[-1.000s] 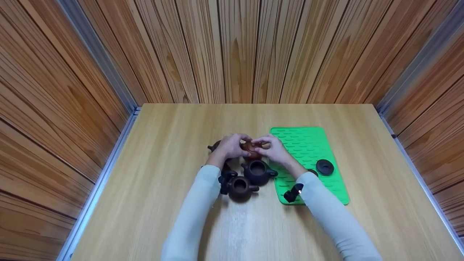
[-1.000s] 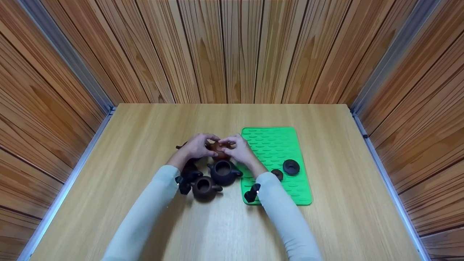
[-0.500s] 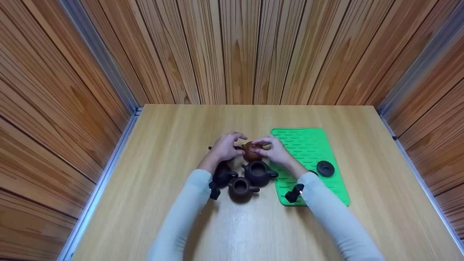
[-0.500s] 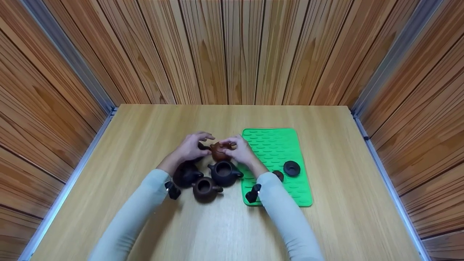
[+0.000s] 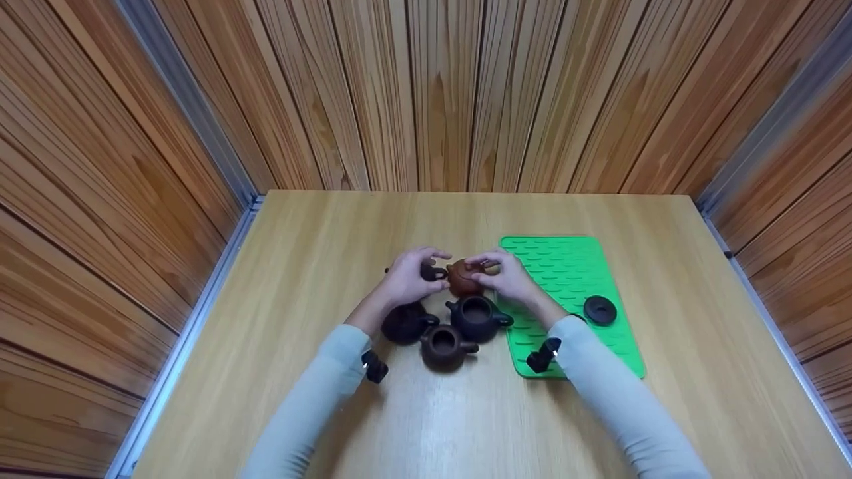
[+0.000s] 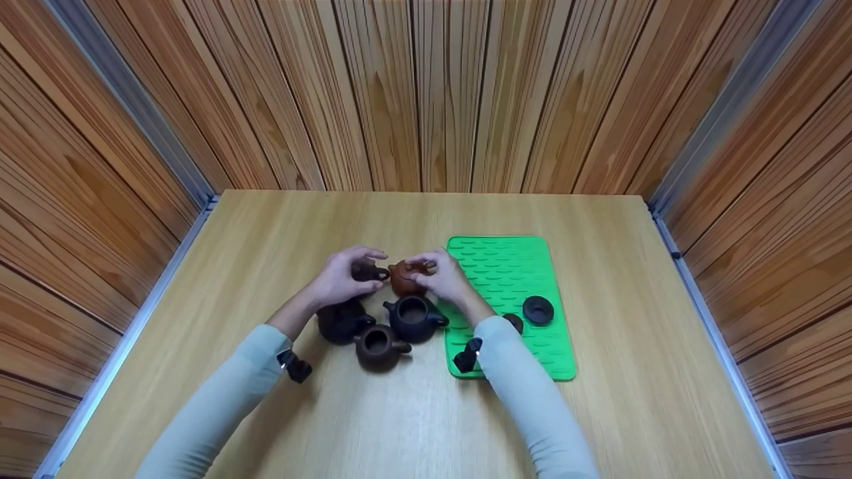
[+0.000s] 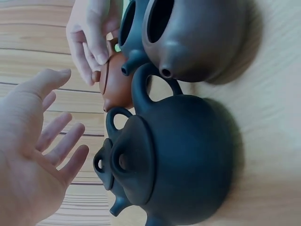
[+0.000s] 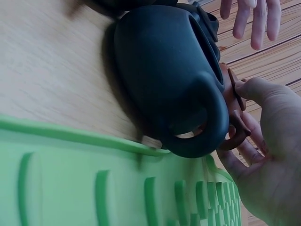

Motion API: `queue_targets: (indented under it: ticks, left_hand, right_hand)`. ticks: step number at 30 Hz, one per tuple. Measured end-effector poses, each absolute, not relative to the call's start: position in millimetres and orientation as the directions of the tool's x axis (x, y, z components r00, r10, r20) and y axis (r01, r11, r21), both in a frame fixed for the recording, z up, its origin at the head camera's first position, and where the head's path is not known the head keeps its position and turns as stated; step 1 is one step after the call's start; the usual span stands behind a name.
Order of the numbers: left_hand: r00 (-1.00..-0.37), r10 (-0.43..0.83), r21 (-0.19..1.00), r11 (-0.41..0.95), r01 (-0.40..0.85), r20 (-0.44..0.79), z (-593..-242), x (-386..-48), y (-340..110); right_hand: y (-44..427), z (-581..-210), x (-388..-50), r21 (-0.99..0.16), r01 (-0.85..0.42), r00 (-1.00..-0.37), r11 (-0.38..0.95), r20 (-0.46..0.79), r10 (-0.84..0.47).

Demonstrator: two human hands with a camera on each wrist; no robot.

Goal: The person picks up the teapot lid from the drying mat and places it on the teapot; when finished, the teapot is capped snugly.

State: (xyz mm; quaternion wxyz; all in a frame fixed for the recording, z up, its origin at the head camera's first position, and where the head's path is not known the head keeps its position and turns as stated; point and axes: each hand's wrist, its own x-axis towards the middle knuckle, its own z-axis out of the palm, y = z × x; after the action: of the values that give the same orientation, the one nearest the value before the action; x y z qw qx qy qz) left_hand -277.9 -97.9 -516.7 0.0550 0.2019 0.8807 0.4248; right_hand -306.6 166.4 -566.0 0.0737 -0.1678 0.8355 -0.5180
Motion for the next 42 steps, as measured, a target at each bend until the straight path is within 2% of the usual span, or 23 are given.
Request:
queue_targets:
  ticks: [8, 13, 26, 35, 42]
  left_hand:
    - [-0.885, 0.462, 0.811, 0.494, 0.313, 0.061, -516, -262, -97]
    - [-0.868, 0.497, 0.817, 0.508, 0.273, -0.019, -519, -254, -92]
    - [-0.838, 0.533, 0.757, 0.594, 0.274, -0.115, -530, -255, -74]
    - [-0.822, 0.567, 0.775, 0.542, 0.324, -0.052, -609, -297, -72]
    - [-0.83, 0.557, 0.771, 0.542, 0.334, -0.033, -626, -302, -70]
  right_hand:
    - [167, -567, -307, -0.888, -0.21, -0.933, 0.41, 0.058, -0.354]
    - [167, -567, -307, -0.886, -0.201, -0.935, 0.417, 0.045, -0.353]
    - [167, -567, -309, -0.885, -0.195, -0.935, 0.423, 0.038, -0.351]
    - [166, -563, -307, -0.888, -0.181, -0.939, 0.422, 0.028, -0.343]
    - [166, -564, -308, -0.893, -0.169, -0.938, 0.417, 0.016, -0.346]
